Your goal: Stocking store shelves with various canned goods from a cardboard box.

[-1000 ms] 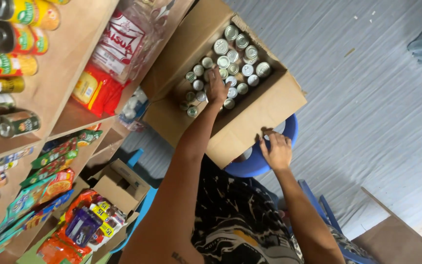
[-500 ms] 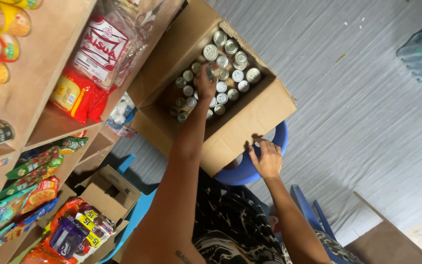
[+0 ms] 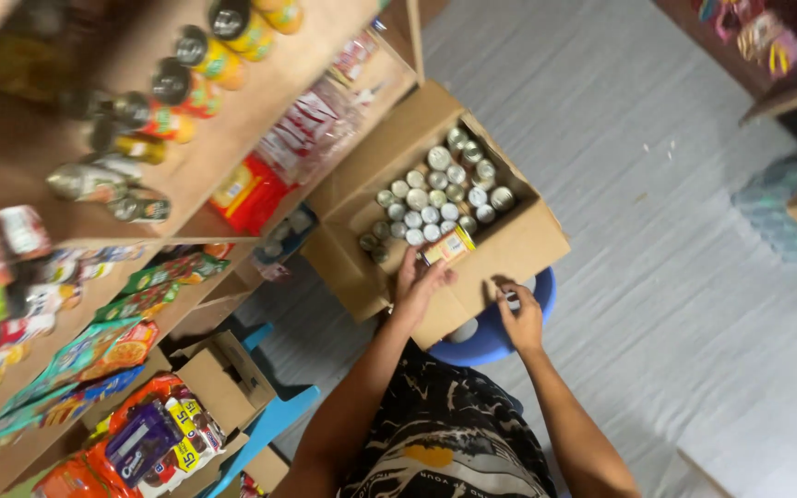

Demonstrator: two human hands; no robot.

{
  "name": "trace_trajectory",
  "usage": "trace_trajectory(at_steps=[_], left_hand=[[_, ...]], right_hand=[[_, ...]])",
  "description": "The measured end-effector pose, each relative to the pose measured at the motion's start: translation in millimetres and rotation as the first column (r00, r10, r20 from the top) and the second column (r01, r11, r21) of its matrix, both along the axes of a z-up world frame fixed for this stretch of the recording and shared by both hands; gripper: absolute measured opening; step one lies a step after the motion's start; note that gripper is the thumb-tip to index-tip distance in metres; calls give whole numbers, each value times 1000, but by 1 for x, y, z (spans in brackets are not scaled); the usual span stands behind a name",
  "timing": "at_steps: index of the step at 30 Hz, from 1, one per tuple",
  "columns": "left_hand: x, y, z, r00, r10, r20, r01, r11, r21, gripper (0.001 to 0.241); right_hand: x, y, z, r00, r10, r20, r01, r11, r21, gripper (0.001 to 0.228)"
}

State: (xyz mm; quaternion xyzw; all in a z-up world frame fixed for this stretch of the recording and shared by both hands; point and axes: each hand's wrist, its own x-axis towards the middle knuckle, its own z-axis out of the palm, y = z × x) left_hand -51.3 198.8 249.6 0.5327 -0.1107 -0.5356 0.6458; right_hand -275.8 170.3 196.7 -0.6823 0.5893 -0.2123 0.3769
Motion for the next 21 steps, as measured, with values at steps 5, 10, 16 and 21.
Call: trace_trajectory(at_steps=[5,10,16,21], left_hand=[[12,28,42,996,-9,-85,-5,986,-164,39],[32,48,91,992,11,-123,-21,996,-84,45],[63,70,134,961,-95,-258,29,968,-248,52],[93,85,188,966,-127,-226,59,956,-287,54]], right_hand=[[42,-16,50,797,0,604,-165,962,217,38],[114,-26,157,570,167,804,-424,898,114,57],[166,-22,178,613,180,769,-465,869,167,64],[203,-15,226,564,299,770,-504,863,35,61]])
